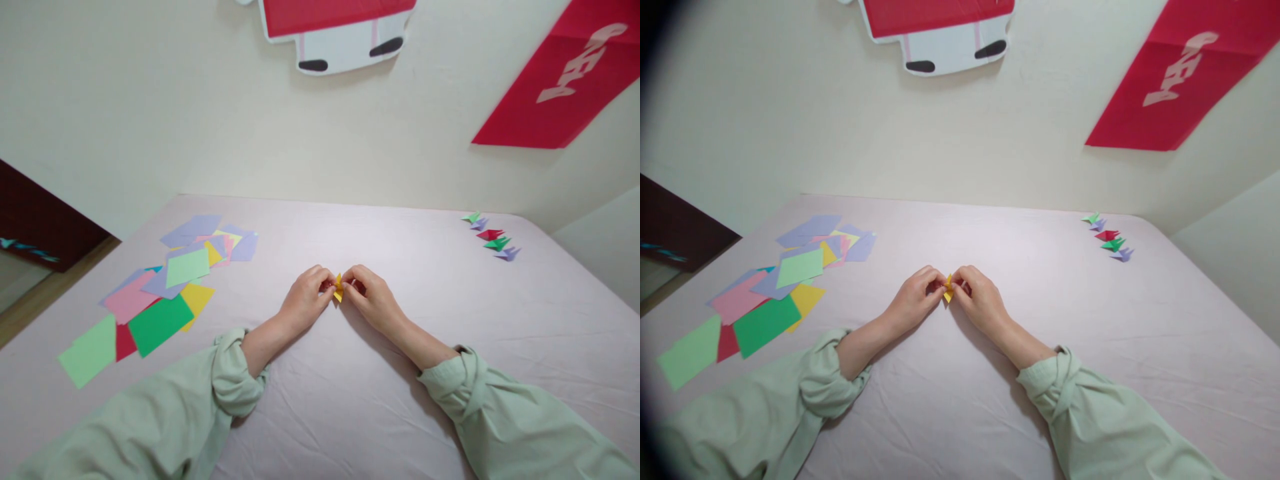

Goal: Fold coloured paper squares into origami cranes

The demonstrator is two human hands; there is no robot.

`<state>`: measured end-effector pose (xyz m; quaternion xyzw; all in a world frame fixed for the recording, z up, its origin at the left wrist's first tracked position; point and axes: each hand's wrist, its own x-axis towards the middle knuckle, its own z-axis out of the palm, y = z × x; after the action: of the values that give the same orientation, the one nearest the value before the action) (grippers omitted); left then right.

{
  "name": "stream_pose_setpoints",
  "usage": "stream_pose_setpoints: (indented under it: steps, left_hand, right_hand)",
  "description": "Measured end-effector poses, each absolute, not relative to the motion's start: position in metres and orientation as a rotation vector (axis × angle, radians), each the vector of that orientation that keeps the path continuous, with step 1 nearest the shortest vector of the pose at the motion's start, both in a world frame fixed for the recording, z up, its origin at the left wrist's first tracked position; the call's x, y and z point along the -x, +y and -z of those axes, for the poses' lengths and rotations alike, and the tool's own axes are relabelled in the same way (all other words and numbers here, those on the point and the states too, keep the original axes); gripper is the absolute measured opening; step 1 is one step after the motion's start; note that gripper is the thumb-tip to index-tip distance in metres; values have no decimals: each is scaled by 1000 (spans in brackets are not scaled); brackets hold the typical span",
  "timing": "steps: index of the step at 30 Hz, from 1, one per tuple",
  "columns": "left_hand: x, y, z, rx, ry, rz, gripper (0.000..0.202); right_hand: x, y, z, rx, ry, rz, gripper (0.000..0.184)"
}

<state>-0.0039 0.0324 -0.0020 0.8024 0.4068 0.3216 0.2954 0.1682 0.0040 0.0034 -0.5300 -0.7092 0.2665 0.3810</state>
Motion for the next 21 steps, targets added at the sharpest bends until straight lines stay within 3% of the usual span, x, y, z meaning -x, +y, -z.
stream_pose_setpoints:
  steps: [21]
  left_hand:
    - [4, 33, 2, -2106, 1109, -851, 8]
  right_hand:
    - [-170, 6, -4, 1370, -1799, -660, 8]
